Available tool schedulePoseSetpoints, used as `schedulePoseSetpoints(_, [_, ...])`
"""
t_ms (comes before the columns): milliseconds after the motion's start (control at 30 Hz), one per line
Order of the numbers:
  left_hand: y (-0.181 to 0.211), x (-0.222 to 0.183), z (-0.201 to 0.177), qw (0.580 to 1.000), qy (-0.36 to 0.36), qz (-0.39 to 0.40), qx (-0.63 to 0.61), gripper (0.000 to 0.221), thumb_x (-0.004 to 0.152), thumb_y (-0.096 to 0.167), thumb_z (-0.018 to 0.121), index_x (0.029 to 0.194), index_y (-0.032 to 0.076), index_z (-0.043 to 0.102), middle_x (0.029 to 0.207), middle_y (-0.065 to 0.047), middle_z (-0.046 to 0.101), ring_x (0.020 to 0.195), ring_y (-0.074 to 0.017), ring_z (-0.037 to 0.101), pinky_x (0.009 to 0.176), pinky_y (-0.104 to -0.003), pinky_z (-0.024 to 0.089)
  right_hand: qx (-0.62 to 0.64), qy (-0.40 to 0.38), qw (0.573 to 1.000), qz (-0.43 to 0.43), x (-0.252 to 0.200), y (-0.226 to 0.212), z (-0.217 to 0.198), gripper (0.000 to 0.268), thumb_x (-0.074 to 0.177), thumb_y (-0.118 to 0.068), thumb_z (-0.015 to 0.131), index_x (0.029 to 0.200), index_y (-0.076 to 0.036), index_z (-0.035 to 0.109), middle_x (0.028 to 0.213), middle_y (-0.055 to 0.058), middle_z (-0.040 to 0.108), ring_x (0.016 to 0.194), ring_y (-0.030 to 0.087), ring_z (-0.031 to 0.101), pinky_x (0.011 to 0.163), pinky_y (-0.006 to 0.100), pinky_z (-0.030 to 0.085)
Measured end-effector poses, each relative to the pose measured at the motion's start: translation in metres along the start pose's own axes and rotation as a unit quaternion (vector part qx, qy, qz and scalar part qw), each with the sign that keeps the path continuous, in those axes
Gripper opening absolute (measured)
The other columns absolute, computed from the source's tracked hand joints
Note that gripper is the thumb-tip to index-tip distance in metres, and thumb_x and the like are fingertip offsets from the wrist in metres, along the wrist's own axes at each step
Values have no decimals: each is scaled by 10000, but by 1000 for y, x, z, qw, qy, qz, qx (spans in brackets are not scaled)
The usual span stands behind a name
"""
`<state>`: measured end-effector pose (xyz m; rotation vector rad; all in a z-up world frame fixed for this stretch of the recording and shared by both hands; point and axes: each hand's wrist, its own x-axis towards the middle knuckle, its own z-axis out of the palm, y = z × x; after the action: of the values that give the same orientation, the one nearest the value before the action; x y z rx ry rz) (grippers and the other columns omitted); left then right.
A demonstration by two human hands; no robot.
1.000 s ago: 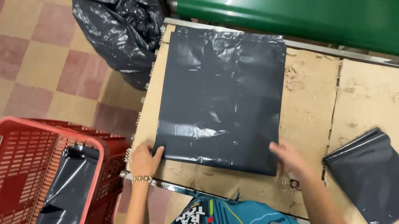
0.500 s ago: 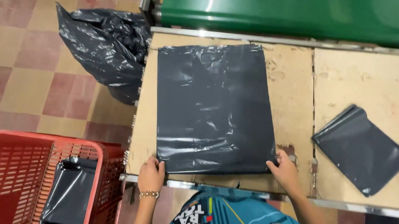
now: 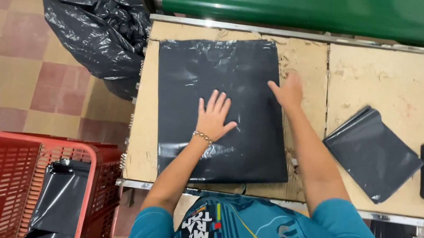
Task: Folding and stacking large black plastic bags on a workbench in a factory setting.
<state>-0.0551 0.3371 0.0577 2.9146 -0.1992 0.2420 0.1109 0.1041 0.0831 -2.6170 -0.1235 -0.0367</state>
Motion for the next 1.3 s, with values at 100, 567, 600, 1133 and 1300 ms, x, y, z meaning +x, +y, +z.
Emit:
schedulePoseSetpoints(100, [3, 1, 12, 1000, -17, 8, -8, 799, 859, 677, 524, 1459, 159, 433, 1593, -84, 353, 1529, -302, 202, 1170, -665, 186, -37, -57, 995, 73, 28, -35, 1, 781, 830, -470, 812, 1306, 52, 480, 1259, 271, 543, 1239, 412, 540, 1039, 530, 455])
schedulePoseSetpoints(567, [-17, 8, 41, 981, 24, -101, -162, 497, 936, 623, 514, 1314, 301, 534, 1405, 110, 465, 1368, -137, 358, 1071, -472, 312, 276, -79, 938, 195, 89, -28, 35, 616, 707, -277, 911, 1208, -25, 657, 1117, 186, 693, 1113, 340, 670, 908, 461, 526])
schedulePoseSetpoints(600, [-24, 11, 51, 965, 82, -146, -202, 353, 929, 598, 568, 1193, 368, 612, 1247, 201, 558, 1217, -79, 496, 937, -351, 429, 287, -72, 939, 177, 85, -45, 20, 479, 756, -215, 861, 1175, -49, 697, 1061, 166, 716, 1075, 335, 692, 876, 444, 541])
schedulePoseSetpoints(1133, [-280, -74, 94, 416, -50, -451, -788, 815, 813, 679, 469, 1334, 62, 575, 1298, -177, 657, 1179, -302, 645, 1038, -440, 474, 233, -14, 950, -207, -204, 34, -52, 182, 866, -41, 773, 937, -208, 795, 1050, 29, 686, 1201, 251, 593, 1128, 370, 406])
schedulePoseSetpoints(1300, [-231, -106, 53, 450, -23, -464, -763, 369, 863, 387, 815, 1117, 146, 699, 1038, -90, 749, 925, -236, 763, 812, -362, 641, 144, -9, 962, -234, -222, 45, -48, 164, 978, -105, 708, 902, -218, 801, 1126, 43, 695, 1241, 286, 581, 1122, 389, 435])
